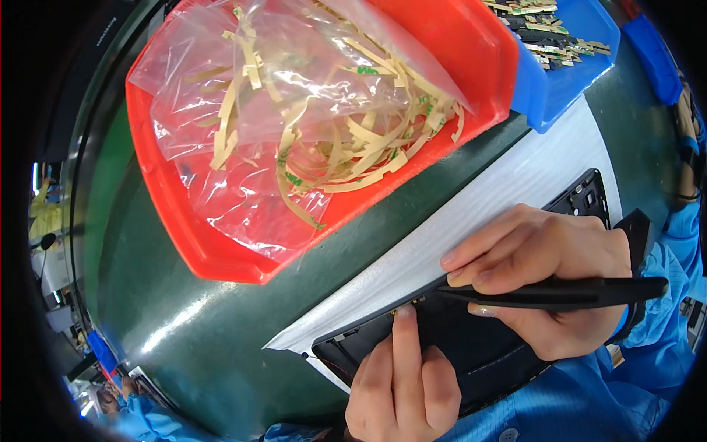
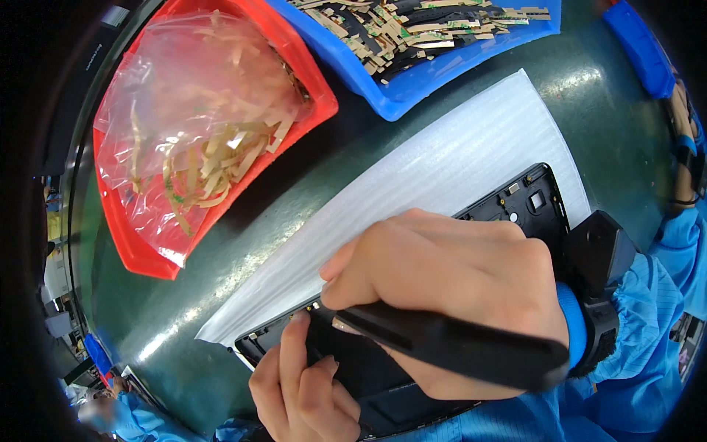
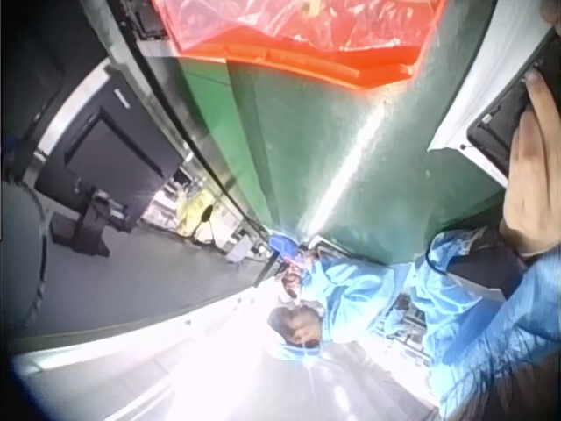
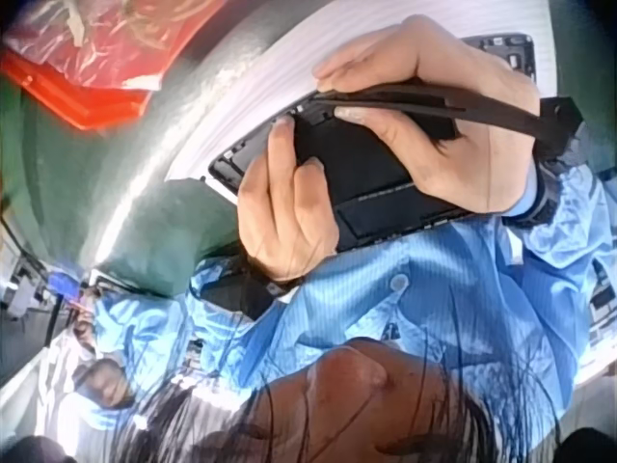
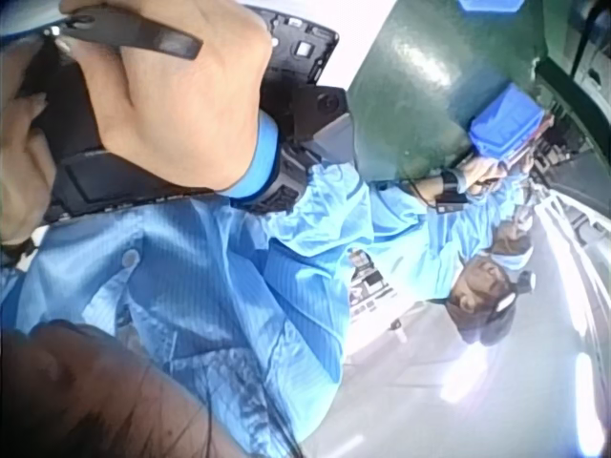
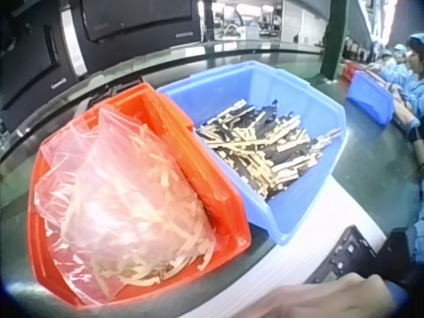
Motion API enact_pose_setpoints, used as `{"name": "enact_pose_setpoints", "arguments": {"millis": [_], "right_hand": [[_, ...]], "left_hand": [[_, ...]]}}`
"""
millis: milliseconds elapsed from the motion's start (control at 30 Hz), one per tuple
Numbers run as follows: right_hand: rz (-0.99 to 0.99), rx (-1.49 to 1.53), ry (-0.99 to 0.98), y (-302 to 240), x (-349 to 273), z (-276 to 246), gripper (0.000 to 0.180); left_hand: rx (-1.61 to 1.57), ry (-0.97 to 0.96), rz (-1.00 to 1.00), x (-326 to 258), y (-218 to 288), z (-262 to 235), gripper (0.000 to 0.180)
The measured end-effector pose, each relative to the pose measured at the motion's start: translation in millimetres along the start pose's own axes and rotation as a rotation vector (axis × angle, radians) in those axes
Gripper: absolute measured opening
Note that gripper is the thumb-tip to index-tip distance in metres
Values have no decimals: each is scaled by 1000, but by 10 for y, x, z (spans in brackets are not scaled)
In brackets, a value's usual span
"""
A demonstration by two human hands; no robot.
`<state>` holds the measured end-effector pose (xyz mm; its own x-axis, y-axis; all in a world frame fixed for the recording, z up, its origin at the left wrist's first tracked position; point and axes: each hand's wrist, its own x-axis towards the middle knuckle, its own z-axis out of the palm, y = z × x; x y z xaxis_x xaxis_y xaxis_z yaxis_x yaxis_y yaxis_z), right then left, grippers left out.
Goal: The person uses a pry tool to install components along the edges of tablet frames, removes adhesive backing from strips taken from a bin, and presses the strips onto another tablet on the assembly line.
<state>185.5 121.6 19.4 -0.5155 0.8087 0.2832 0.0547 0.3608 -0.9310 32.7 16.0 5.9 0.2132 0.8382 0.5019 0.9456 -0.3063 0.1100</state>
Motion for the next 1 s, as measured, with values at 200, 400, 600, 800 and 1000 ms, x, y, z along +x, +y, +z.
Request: {"name": "enact_pose_setpoints", "arguments": {"millis": [200, 400, 600, 800, 1000], "right_hand": [[15, 41, -76, 106, -27, 56, 17], [-1, 43, -91, 29, -7, 13, 17], [-28, 26, -62, 49, -15, 28, 18], [-66, 21, -43, 49, -10, 75, 20], [-148, -155, -125, -14, -42, -87, 21]], "left_hand": [[-353, -430, -489, 120, 58, -390, 17], [-172, -113, -34, -205, -218, -228, 17], [-162, -216, -152, -121, -209, -178, 15], [20, -64, 3, -137, -217, -135, 12], [-450, -161, 3, 91, -564, -288, 23]]}}
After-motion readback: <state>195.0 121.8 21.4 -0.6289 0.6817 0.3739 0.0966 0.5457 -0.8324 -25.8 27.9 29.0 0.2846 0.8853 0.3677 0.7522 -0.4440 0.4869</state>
